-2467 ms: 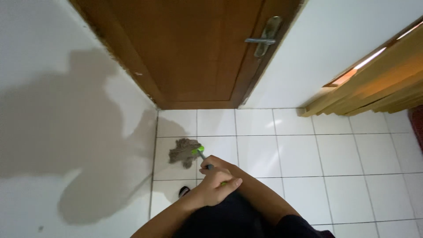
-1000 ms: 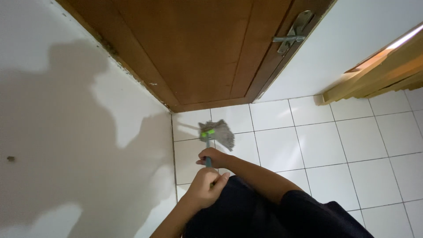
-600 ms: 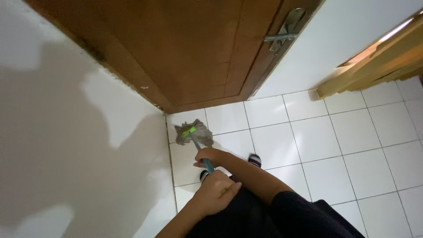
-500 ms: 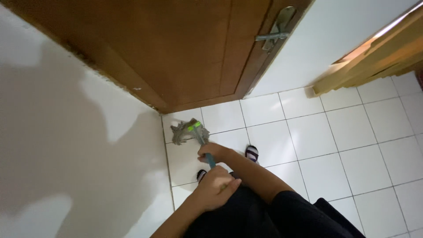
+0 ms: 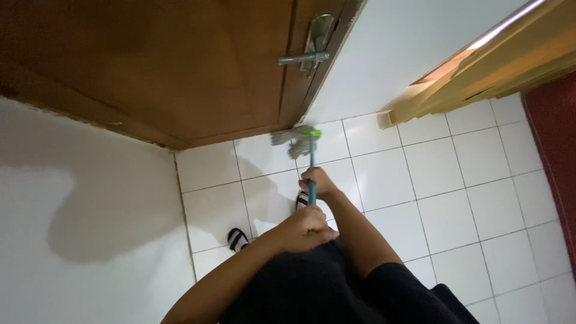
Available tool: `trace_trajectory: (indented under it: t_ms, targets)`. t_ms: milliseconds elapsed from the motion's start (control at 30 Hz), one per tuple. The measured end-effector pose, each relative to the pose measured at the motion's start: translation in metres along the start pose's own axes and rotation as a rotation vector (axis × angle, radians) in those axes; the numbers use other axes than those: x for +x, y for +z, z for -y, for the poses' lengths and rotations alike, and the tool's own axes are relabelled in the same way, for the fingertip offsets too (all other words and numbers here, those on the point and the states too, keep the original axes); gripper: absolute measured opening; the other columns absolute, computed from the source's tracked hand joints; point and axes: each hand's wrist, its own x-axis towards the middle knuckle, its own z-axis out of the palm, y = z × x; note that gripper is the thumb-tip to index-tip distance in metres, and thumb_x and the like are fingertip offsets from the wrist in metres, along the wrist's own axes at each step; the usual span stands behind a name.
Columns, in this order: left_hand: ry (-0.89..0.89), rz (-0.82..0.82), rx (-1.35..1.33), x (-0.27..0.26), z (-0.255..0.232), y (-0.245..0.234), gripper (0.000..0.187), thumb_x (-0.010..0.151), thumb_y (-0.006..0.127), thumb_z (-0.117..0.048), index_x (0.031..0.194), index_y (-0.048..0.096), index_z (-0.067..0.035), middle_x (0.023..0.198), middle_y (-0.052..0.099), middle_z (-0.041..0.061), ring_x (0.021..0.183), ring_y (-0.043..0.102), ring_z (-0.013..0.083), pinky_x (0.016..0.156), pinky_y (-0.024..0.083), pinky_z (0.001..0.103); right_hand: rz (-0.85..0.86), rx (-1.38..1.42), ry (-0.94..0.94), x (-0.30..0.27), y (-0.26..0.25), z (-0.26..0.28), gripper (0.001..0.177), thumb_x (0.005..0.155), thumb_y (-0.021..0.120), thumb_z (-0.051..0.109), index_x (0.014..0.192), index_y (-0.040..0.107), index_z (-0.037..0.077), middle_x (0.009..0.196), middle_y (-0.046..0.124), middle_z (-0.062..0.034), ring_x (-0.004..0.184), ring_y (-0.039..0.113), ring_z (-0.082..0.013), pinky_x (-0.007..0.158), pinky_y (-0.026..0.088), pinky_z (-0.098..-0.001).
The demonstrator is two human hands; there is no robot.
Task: The person mops a tiled entryway floor using a string mop with a blue handle and green connector. They move the mop back and forth across the tiles in a repetitive pattern, covering the area near a wooden door and a small plastic stool.
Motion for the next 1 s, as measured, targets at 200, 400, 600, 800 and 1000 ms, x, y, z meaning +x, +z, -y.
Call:
trace_trajectory:
  t_ms: [200, 400, 600, 800, 1000]
  targets:
    - [-0.203, -0.109, -0.208, -0.011, 0.111, 0.029, 0.065, 0.129, 0.074, -0.027, 0.067, 0.055, -0.016, 0.064, 0.056, 0.002, 0.064, 0.058, 0.0268, 0.08, 0.051, 0.042, -0.049, -0.208, 0.335, -0.059, -0.032, -0.065, 0.047, 0.097, 0.089, 0.045, 0.071, 0.057, 0.022, 0.065, 0.063, -0.0136, 0.076, 0.075, -0.0473, 0.079, 0.06, -0.056]
    - [-0.262, -0.16, -0.192, -0.025, 0.108, 0.029, 0.07, 0.129, 0.076, -0.024, 0.065, 0.052, -0.013, 0.062, 0.057, 0.006, 0.062, 0.058, 0.0276, 0.077, 0.051, 0.04, -0.027, -0.121, 0.449, -0.09, -0.014, -0.057, 0.042, 0.106, 0.086, 0.037, 0.076, 0.061, 0.019, 0.065, 0.068, -0.0136, 0.081, 0.075, -0.0457, 0.086, 0.059, -0.0558]
    - [-0.325, -0.19, -0.068, -0.071, 0.025, -0.01, 0.065, 0.131, 0.071, -0.026, 0.072, 0.048, -0.014, 0.064, 0.054, 0.006, 0.064, 0.054, 0.0258, 0.076, 0.051, 0.04, 0.013, -0.067, 0.391, -0.049, 0.048, 0.013, 0.043, 0.102, 0.088, 0.024, 0.075, 0.056, 0.016, 0.063, 0.066, -0.0117, 0.071, 0.073, -0.0417, 0.08, 0.061, -0.0476]
    - [-0.409, -0.346, 0.08, -0.167, -0.063, -0.08, 0.066, 0.13, 0.074, -0.023, 0.069, 0.052, -0.012, 0.064, 0.055, 0.007, 0.064, 0.058, 0.0274, 0.073, 0.054, 0.038, 0.034, 0.158, 0.185, 0.029, 0.172, 0.095, 0.046, 0.108, 0.09, 0.024, 0.077, 0.057, 0.017, 0.062, 0.063, -0.0102, 0.063, 0.063, -0.035, 0.077, 0.057, -0.0463]
    - [-0.475, -0.491, 0.366, -0.254, -0.147, -0.105, 0.044, 0.119, 0.074, -0.016, 0.078, 0.065, -0.003, 0.078, 0.066, 0.009, 0.071, 0.058, 0.0254, 0.072, 0.052, 0.043, 0.202, 0.153, -0.261, 0.107, 0.282, 0.194, 0.041, 0.114, 0.087, 0.02, 0.084, 0.062, 0.008, 0.079, 0.07, -0.0116, 0.073, 0.068, -0.0323, 0.078, 0.057, -0.0498]
